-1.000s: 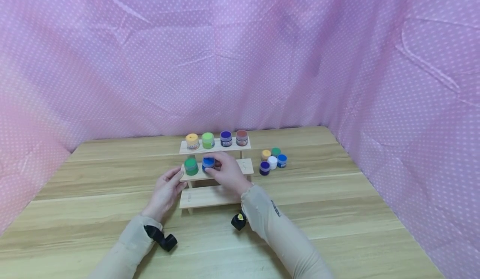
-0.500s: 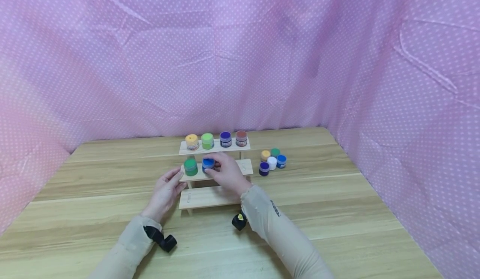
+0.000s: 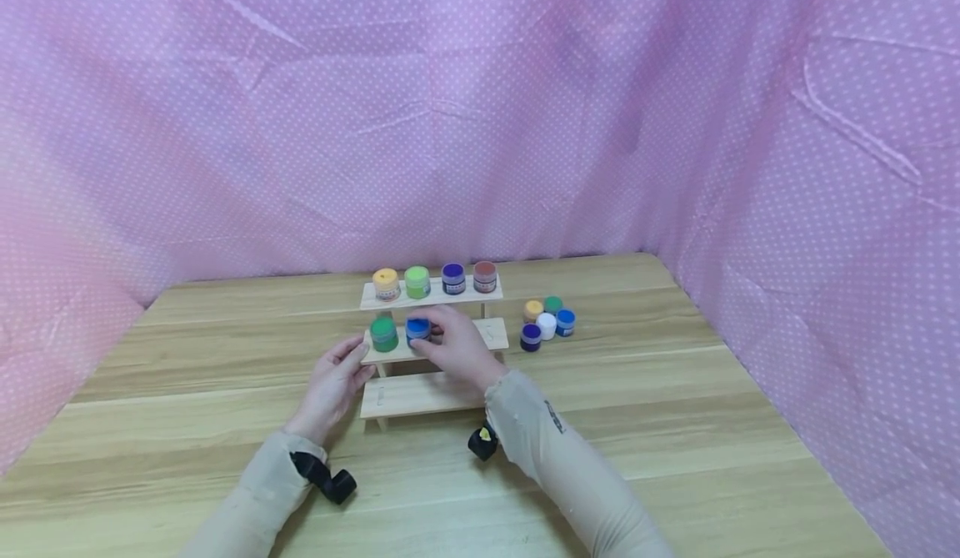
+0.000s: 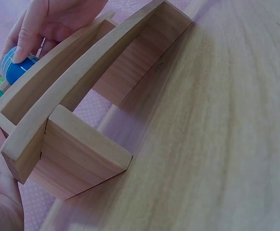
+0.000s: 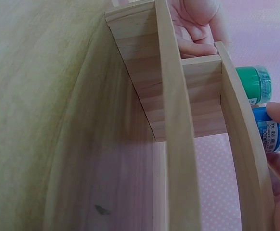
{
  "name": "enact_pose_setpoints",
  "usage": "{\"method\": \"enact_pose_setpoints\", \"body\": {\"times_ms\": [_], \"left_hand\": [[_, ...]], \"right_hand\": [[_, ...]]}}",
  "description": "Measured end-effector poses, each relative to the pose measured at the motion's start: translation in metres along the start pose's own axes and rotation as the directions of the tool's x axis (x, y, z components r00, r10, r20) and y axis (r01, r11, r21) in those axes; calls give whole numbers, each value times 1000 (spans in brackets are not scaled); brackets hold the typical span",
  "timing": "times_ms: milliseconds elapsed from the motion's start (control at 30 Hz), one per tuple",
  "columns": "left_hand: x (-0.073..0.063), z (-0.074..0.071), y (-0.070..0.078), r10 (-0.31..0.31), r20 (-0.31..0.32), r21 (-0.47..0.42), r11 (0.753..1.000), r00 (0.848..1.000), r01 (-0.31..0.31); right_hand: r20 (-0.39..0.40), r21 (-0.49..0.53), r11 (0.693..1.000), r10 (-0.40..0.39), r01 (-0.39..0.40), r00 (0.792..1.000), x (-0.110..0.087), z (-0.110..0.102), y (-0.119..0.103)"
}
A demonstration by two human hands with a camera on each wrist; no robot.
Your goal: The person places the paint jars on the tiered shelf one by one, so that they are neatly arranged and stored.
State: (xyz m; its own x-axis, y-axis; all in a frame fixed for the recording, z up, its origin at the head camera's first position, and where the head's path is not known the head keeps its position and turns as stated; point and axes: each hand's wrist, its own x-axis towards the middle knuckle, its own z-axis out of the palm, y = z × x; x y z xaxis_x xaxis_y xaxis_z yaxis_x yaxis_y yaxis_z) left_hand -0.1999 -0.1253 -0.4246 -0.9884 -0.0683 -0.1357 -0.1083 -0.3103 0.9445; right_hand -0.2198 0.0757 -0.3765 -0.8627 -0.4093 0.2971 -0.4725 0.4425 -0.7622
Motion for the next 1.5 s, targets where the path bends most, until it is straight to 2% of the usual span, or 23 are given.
{"method": "enact_pose_setpoints", "body": {"times_ms": [867, 1133, 1500], "left_hand": [[0, 0, 2, 5, 4, 15, 1000, 1000, -5], [1, 0, 1, 0, -1, -1, 1000, 1000, 0], [4, -1, 0, -7, 7, 2, 1000, 1000, 7]], "right_hand": [[7, 10, 1000, -24, 24, 1000, 0, 0, 3], [11, -27, 1000, 0, 0, 1000, 1, 0, 2], [27, -10, 1000, 7, -7, 1000, 1, -8, 1]]}}
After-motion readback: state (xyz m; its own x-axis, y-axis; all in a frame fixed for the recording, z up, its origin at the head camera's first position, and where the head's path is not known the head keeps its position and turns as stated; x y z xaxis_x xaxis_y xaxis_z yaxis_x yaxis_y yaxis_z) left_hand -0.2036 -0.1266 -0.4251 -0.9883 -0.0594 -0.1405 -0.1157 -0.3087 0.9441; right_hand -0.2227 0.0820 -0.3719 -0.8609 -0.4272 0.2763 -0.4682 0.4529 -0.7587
